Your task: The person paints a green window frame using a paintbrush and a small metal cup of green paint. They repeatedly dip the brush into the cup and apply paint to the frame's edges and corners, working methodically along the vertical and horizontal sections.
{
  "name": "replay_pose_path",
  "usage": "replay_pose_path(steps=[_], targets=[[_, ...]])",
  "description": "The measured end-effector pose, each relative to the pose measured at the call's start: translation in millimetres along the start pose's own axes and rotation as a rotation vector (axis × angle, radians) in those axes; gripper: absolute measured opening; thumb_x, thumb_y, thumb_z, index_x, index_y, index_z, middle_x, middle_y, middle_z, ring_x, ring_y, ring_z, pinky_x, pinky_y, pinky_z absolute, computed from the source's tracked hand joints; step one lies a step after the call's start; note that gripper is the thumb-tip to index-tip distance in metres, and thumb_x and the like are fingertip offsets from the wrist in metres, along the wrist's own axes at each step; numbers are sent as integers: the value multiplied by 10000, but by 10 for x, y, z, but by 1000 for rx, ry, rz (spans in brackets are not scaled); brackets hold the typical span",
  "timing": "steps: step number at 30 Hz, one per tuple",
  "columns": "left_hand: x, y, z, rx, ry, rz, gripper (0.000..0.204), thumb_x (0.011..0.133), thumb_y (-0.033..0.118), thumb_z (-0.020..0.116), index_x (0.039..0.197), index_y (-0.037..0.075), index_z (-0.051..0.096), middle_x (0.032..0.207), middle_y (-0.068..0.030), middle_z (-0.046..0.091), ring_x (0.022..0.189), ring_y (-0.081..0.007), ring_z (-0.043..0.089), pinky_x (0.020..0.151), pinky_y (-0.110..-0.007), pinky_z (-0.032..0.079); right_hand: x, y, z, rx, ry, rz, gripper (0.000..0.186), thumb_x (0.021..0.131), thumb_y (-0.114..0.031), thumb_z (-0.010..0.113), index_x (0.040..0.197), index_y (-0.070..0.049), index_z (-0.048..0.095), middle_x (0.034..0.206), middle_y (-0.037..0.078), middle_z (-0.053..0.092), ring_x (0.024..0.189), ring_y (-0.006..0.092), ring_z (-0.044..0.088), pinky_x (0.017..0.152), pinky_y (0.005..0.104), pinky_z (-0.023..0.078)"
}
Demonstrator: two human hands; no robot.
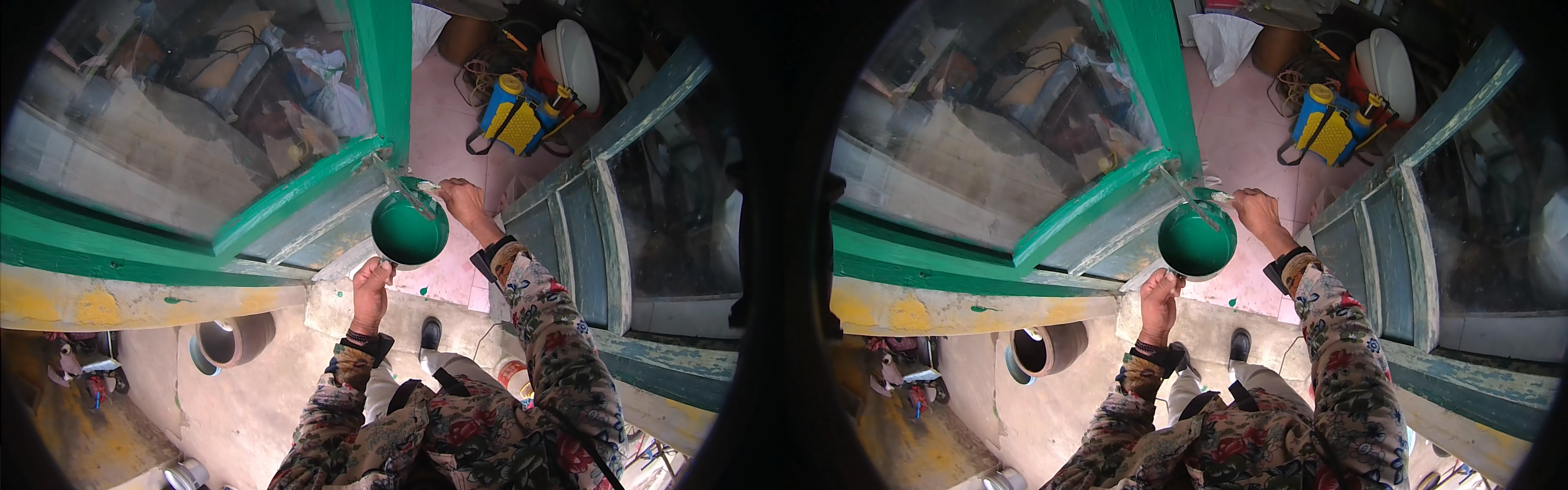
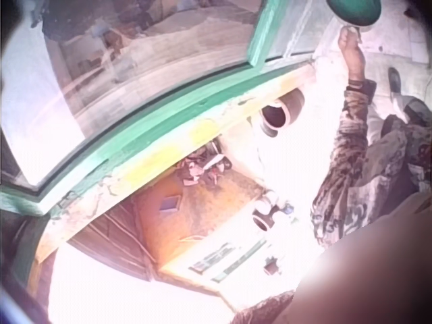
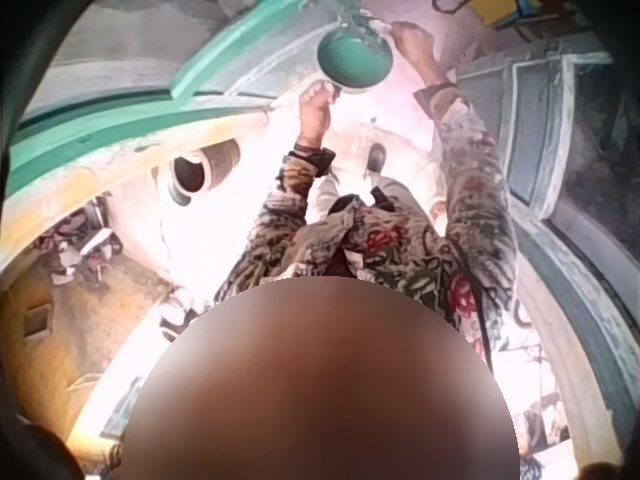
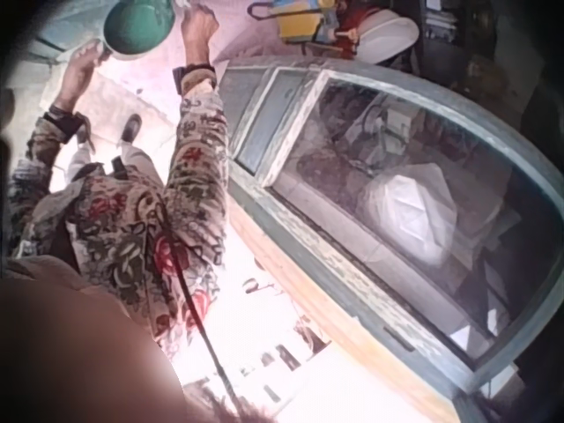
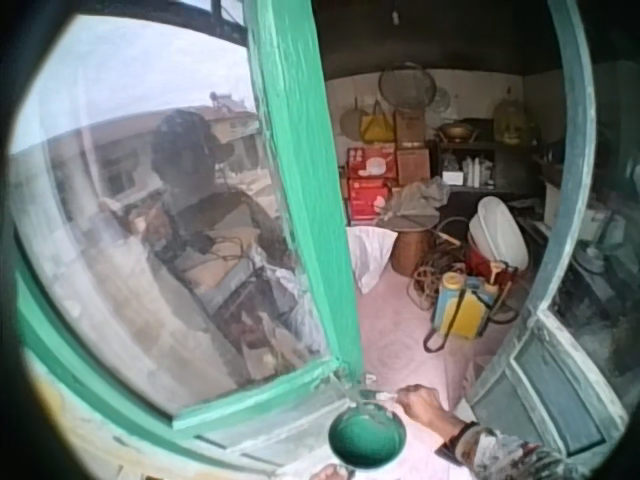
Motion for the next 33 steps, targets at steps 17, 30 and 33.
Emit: replay_pose_path(steps=[17, 30, 33], targets=[[19, -14, -18, 52, 21, -20, 320, 903, 200, 611, 637, 86, 474, 644, -19, 485, 734, -161, 480, 802, -318, 388, -9, 61, -691, 258, 498, -77, 263, 908, -301, 604, 965, -47, 643, 850, 127, 651, 771, 319, 629, 668, 395, 505], [42, -32, -1, 39, 35, -43, 306, 898, 206, 618, 650, 72, 501, 659, -38, 517, 763, -170, 513, 778, -306, 386, -160, -140, -963, 155, 606, -89, 203, 854, -202, 666, 962, -30, 671, 798, 100, 637, 736, 267, 612, 629, 363, 504], [46, -34, 5, 29, 46, -39, 308, 900, 202, 618, 648, 76, 495, 645, -31, 502, 753, -167, 507, 775, -306, 387, -98, -432, -861, -7, 434, -279, 203, 839, -183, 683, 971, -28, 677, 789, 93, 642, 725, 248, 612, 594, 353, 495]])
Point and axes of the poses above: each hand's wrist, its own x-axis towards the middle knuckle, its own z-axis out of the palm, y = z × x, the point moved 9 cm from there along x, towards the middle knuckle
